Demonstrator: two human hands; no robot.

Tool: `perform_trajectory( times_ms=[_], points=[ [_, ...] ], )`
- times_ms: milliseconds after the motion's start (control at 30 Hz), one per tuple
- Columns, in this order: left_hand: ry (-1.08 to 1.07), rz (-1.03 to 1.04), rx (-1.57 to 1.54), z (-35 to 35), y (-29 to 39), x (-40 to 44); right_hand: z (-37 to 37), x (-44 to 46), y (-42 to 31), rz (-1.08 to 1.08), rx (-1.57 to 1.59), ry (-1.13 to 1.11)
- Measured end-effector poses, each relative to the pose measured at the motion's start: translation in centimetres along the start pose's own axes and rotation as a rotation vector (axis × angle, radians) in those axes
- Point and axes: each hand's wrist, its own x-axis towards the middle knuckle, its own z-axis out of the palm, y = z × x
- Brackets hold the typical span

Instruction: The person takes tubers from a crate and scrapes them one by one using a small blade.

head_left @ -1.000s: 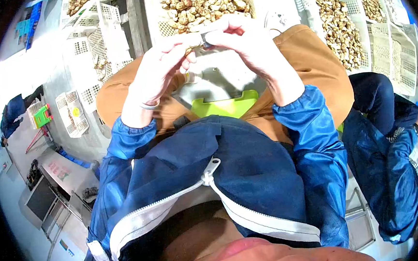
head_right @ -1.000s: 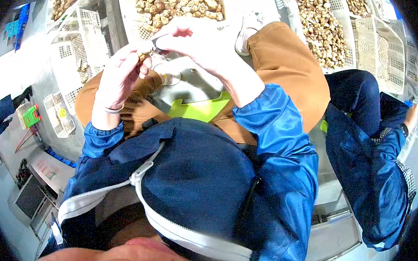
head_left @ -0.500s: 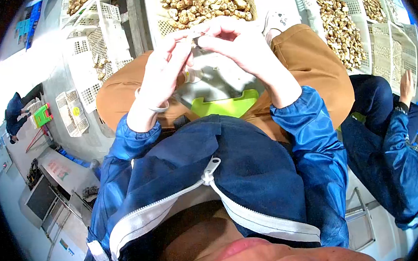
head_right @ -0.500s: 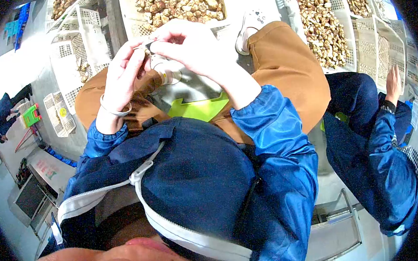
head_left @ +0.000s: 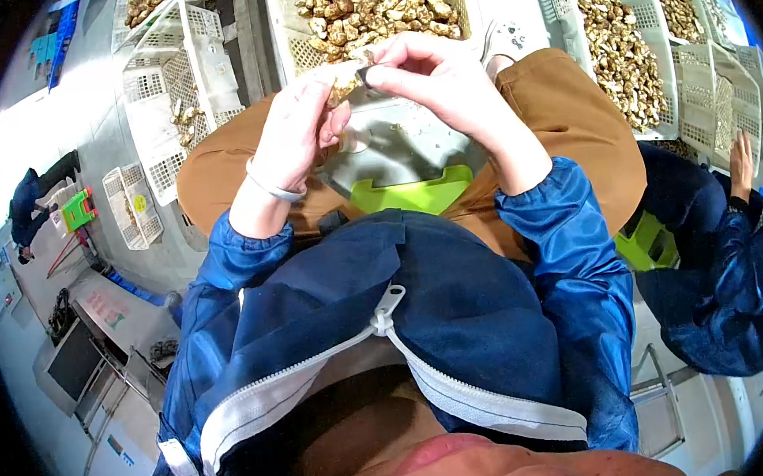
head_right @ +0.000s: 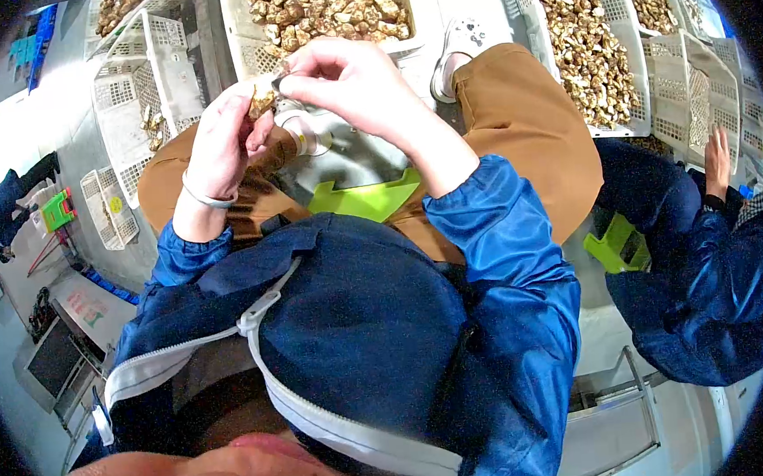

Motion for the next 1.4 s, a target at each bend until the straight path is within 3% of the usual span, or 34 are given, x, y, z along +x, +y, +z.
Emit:
perform_trajectory(
  times_ms=[33,133,267,300,400,533,567,633,667,700,767,800,867,933,967,1000,1067,1100,1133,1200,1267,1333,1367,1400],
  points=[
    [0.005,0.051,0.052,0.0,-0.1,0.0,0.3,-0.2,-0.2,-0.014,-0.178,0.023],
    [-0.001,-0.074,-0.005,-0.4,0.0,-0.2,0.0,-0.3,-2.3,0.165,-0.25,0.049],
    [-0.02,-0.079,-0.114,-0.8,-0.4,0.1,0.2,-0.4,-0.7,0.082,-0.09,0.025],
    [0.015,-0.039,0.015,-0.5,-0.1,0.0,-0.1,0.2,0.7,-0.135,-0.201,-0.031],
    [-0.163,-0.096,-0.319,-1.9,-1.5,0.5,0.2,-0.1,-1.2,0.061,-0.101,0.041],
    [-0.049,-0.204,-0.359,-3.6,0.0,0.2,-0.3,-0.3,-0.3,0.069,-0.46,0.039],
    [0.019,-0.089,-0.355,-5.7,0.1,0.3,-0.4,-0.5,0.0,0.071,-0.65,0.025],
    [0.284,0.039,-0.135,-12.8,0.5,1.1,-0.5,-0.7,1.2,0.036,-0.722,-0.03],
    [0.512,0.021,0.135,-18.9,-0.6,2.3,-0.7,-0.7,1.6,0.015,-0.757,-0.058],
    [0.589,0.014,0.361,-21.7,0.5,2.3,-1.0,-0.6,1.9,-0.053,-0.815,-0.065],
    [0.529,-0.202,0.773,-31.3,-0.4,3.6,-1.3,-0.5,3.1,-0.213,-0.91,-0.023],
    [0.286,0.1,1.224,-40.8,-4.0,5.7,-1.4,-0.5,3.5,-0.291,-0.958,-0.002],
    [0.464,-0.104,1.762,-37.0,-2.8,9.0,-1.6,-0.3,2.9,-0.25,-1.067,0.003],
    [0.323,0.066,1.265,-27.0,0.1,13.5,-1.2,-0.2,2.4,-0.138,-1.094,-0.031],
    [0.166,0.251,0.942,-19.5,1.1,14.2,-0.9,-0.1,2.1,-0.052,-1.069,-0.053],
    [0.127,0.221,1.012,-15.7,0.0,17.0,-0.9,0.0,1.8,0.032,-1.048,-0.068],
    [-0.001,0.285,1.292,-10.3,-4.8,23.6,-0.8,-0.3,2.8,-0.058,-1.117,0.009],
    [0.065,0.341,1.497,-8.0,-6.9,25.7,-1.0,0.1,2.6,0.006,-1.098,-0.026],
    [0.135,0.395,1.701,-6.2,-8.6,27.0,-1.3,0.4,2.4,0.073,-1.075,-0.062],
    [0.258,0.25,1.647,-3.9,-10.5,28.4,-2.1,0.4,2.6,0.03,-1.065,-0.011],
    [0.382,0.495,1.478,-4.5,-11.7,28.5,-2.6,0.2,2.8,0.016,-1.022,0.013],
    [0.314,0.557,1.378,-6.5,-12.0,28.7,-2.8,0.1,2.2,0.031,-0.959,0.021],
    [0.219,0.459,1.224,-6.9,-11.5,28.4,-2.8,-0.5,2.7,-0.149,-0.97,0.134],
    [0.121,0.285,0.895,-7.3,-11.4,27.9,-3.1,-0.6,2.5,-0.138,-0.982,0.138]
  ],
)
